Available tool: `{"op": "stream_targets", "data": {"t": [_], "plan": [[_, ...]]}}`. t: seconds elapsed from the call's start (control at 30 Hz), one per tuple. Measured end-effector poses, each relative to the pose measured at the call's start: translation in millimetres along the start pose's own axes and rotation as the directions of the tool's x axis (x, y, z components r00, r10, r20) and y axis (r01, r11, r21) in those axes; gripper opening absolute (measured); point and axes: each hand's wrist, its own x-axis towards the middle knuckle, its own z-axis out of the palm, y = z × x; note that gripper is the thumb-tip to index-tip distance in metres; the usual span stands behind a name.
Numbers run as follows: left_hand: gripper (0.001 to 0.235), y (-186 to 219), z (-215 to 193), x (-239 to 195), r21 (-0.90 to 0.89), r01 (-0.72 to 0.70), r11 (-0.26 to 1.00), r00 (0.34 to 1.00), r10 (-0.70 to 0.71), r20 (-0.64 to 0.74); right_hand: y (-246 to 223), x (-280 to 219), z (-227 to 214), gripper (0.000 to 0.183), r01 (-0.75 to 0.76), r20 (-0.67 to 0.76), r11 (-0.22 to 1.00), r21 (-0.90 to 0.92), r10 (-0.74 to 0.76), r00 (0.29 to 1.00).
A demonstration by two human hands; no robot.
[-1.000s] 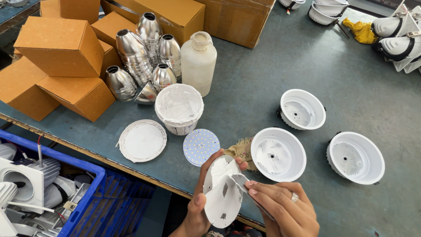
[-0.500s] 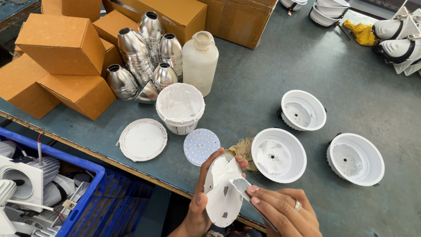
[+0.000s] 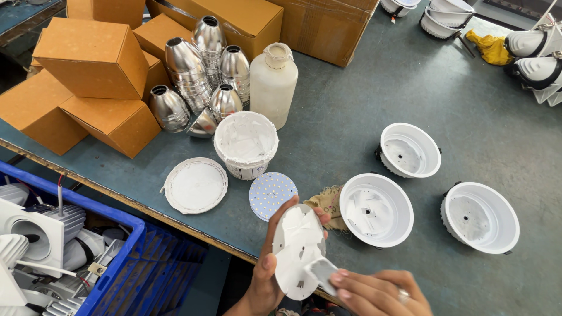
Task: The person applies a white paste to the interior of white plastic bowls and the back of circular LED modules using a small metal spatula. They scoop the paste from a container, spread it evenly on the surfaces, and place the treated items on the table.
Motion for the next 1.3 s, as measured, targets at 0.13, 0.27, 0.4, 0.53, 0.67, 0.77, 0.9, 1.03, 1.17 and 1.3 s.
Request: {"op": "stream_targets", "data": {"t": [0.13, 0.27, 0.4, 0.53, 0.67, 0.77, 0.9, 1.03, 1.17, 1.3], "plan": [[0.115, -7.5, -1.6, -2.2, 0.063, -0.097, 0.993, 0.995, 0.097, -0.004, 0.7, -13.7, 5.2, 0.029, -0.080, -0.059, 0.996, 0.045, 0.083, 0.995], [0.111, -18.8, -2.8, -6.6, 0.211, -0.197, 0.958, 0.980, 0.188, 0.061, -4.2, -11.5, 6.8, 0.030, -0.107, -0.063, 0.992, 0.071, 0.111, 0.992], [0.103, -27.2, -11.6, -8.8, 0.319, -0.309, 0.896, 0.951, 0.286, 0.120, -9.6, -11.4, 15.6, 0.021, -0.108, -0.065, 0.992, 0.060, 0.112, 0.992], [0.100, -31.4, -13.0, -8.6, 0.260, -0.359, 0.896, 0.933, 0.344, 0.103, -7.0, -25.8, 23.2, 0.018, -0.030, -0.068, 0.996, 0.080, 0.036, 0.997], [0.101, -22.4, -8.4, -3.2, -0.056, -0.227, 0.972, 0.974, 0.228, 0.014, 14.8, -40.3, -1.7, 0.019, -0.115, 0.006, 0.992, 0.054, 0.115, 0.993], [0.090, -7.2, -7.0, 3.1, -0.354, 0.043, 0.934, 0.999, -0.036, 0.027, 24.1, -35.6, -13.0, 0.020, -0.182, -0.023, 0.979, 0.090, 0.185, 0.982], [0.078, 7.6, -4.7, 8.3, -0.507, 0.288, 0.812, 0.958, -0.245, 0.153, 10.1, -19.1, -11.5, 0.020, -0.225, -0.087, 0.945, 0.238, 0.251, 0.964], [0.081, 10.7, -5.2, 11.6, -0.643, 0.372, 0.669, 0.877, -0.481, 0.006, 12.8, -3.2, -7.3, 0.013, -0.147, -0.162, 0.959, 0.243, 0.190, 0.968], [0.080, 2.9, -9.8, 10.1, -0.522, 0.363, 0.772, 0.922, -0.378, 0.082, 15.3, -17.7, -10.2, 0.015, -0.172, -0.089, 0.954, 0.247, 0.199, 0.976], [0.078, -6.9, -7.9, 23.1, -0.229, 0.200, 0.953, 0.975, -0.216, -0.048, 30.3, -48.7, -7.5, 0.013, -0.306, -0.227, 0.914, 0.267, 0.368, 0.902]]}}
